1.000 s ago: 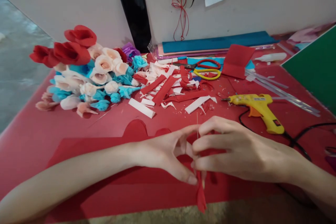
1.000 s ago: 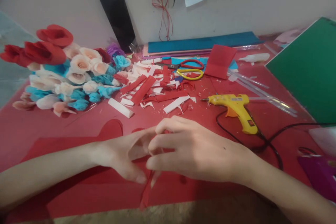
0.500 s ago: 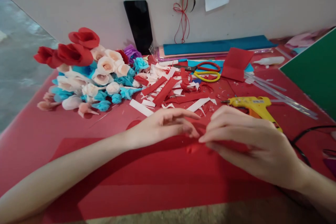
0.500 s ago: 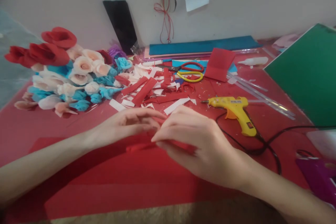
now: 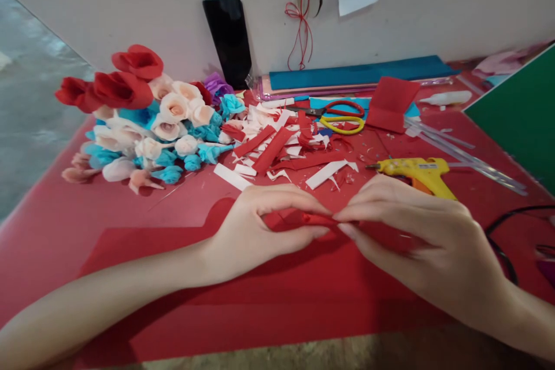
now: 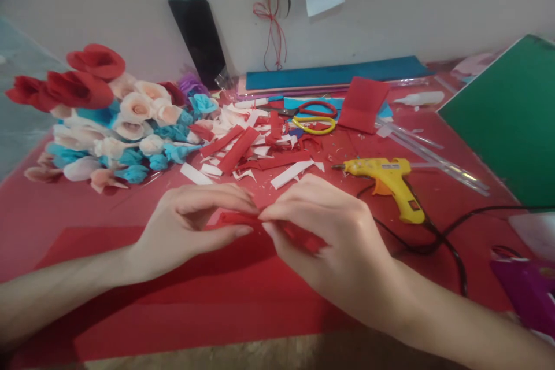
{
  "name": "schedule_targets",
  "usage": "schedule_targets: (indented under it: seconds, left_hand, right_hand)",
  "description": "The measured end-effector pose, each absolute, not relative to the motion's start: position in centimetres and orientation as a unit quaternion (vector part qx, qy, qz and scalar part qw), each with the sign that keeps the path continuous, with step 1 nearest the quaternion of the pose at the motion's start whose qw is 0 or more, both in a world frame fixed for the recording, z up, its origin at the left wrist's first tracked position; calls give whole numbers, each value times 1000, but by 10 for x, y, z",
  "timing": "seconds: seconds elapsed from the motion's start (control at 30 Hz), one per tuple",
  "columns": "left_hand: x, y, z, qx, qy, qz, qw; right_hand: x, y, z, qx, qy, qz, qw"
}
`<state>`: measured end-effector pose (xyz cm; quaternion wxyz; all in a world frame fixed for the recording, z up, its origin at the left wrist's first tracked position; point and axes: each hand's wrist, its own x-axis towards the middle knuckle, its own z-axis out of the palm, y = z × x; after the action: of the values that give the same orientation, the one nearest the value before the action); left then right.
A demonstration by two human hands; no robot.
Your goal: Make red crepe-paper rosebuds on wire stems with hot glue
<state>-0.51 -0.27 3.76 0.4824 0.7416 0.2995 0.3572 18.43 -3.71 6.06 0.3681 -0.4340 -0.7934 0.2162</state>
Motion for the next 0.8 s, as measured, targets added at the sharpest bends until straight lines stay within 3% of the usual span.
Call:
schedule_targets:
  seconds: [0.7, 0.8]
  left_hand:
    - [-7, -1, 43, 795, 311, 351, 385]
    - [-7, 0, 40, 785, 323, 348, 399]
  right_hand:
    - [184, -39, 56, -421, -814, 183, 355]
    - [188, -36, 58, -440, -813, 120, 362]
